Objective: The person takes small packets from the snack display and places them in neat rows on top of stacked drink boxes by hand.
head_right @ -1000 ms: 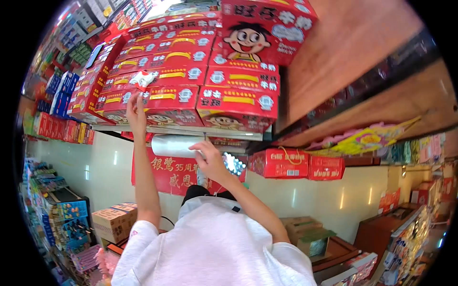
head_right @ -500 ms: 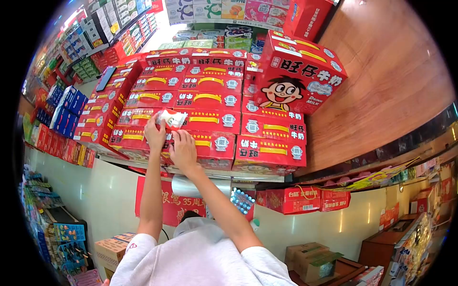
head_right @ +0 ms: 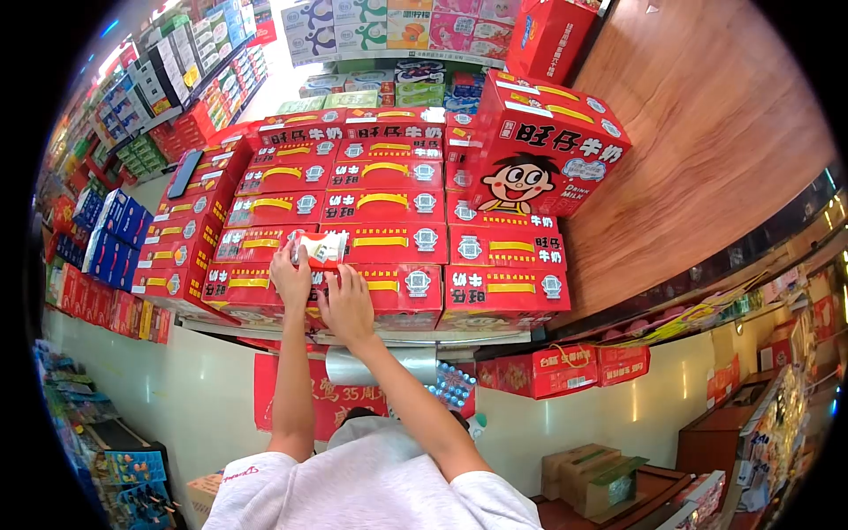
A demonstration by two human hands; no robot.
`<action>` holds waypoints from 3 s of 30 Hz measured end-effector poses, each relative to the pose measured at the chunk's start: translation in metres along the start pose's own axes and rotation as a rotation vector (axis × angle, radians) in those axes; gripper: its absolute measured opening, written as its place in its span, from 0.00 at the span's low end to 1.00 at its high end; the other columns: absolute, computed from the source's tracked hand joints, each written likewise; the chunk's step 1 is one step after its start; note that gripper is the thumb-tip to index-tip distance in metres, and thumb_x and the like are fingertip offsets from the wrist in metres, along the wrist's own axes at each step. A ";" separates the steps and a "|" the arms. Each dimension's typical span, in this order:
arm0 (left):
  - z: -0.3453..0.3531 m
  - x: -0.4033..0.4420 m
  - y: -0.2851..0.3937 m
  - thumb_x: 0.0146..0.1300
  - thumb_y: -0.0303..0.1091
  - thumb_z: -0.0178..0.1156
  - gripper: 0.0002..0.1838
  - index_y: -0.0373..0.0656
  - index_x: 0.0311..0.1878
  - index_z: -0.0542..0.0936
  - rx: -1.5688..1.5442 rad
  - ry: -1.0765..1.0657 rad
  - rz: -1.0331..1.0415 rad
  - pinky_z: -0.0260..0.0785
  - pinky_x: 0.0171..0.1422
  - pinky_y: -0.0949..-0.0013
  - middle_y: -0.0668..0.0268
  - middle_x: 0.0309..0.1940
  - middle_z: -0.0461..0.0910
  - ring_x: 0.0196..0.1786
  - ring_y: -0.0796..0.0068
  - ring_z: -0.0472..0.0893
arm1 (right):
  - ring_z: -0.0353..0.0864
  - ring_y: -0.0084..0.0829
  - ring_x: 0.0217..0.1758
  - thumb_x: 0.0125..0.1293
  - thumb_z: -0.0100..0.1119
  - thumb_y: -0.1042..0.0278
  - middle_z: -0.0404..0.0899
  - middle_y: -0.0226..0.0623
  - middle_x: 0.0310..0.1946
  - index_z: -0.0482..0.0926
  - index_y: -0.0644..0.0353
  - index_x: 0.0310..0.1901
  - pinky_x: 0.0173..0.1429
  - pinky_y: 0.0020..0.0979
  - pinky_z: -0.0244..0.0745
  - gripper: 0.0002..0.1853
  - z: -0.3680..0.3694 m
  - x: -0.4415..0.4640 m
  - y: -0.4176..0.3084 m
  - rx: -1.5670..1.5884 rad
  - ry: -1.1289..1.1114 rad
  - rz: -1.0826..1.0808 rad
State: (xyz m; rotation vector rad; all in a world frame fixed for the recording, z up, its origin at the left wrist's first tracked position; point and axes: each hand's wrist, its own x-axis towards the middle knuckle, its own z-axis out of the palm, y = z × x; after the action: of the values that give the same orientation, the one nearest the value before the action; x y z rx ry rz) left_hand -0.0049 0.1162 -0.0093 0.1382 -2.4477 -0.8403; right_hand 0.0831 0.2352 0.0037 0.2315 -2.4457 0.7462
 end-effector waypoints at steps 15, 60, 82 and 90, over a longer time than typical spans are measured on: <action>-0.009 -0.002 0.005 0.71 0.43 0.55 0.17 0.39 0.51 0.81 -0.123 -0.010 -0.025 0.65 0.61 0.53 0.52 0.45 0.83 0.52 0.51 0.79 | 0.71 0.47 0.62 0.61 0.65 0.62 0.72 0.48 0.54 0.76 0.63 0.51 0.65 0.45 0.67 0.20 0.001 -0.003 0.000 -0.025 0.032 -0.014; -0.024 -0.269 0.122 0.74 0.35 0.54 0.24 0.40 0.70 0.69 -0.864 -1.229 0.237 0.74 0.45 0.63 0.52 0.39 0.84 0.38 0.65 0.85 | 0.77 0.22 0.35 0.80 0.45 0.54 0.81 0.33 0.37 0.80 0.65 0.44 0.40 0.26 0.72 0.21 -0.182 -0.287 0.045 0.734 0.544 1.194; -0.067 -0.375 0.170 0.75 0.39 0.53 0.17 0.32 0.36 0.73 -0.765 -1.493 0.589 0.61 0.29 0.60 0.47 0.22 0.65 0.24 0.68 0.62 | 0.68 0.15 0.20 0.78 0.50 0.58 0.78 0.26 0.26 0.81 0.64 0.47 0.24 0.21 0.64 0.17 -0.251 -0.408 -0.018 0.539 1.040 1.246; -0.116 -0.499 0.166 0.75 0.41 0.54 0.17 0.33 0.43 0.78 -0.690 -1.738 0.680 0.64 0.30 0.61 0.50 0.22 0.75 0.22 0.63 0.72 | 0.74 0.20 0.35 0.78 0.48 0.65 0.80 0.30 0.34 0.78 0.64 0.43 0.42 0.26 0.72 0.12 -0.281 -0.553 -0.065 0.322 1.093 1.366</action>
State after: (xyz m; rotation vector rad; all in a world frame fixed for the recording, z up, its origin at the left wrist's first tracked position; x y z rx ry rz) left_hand 0.4913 0.3179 -0.0649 -2.3701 -2.7110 -1.7288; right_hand 0.6912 0.3380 -0.0865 -1.4519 -1.1269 1.2793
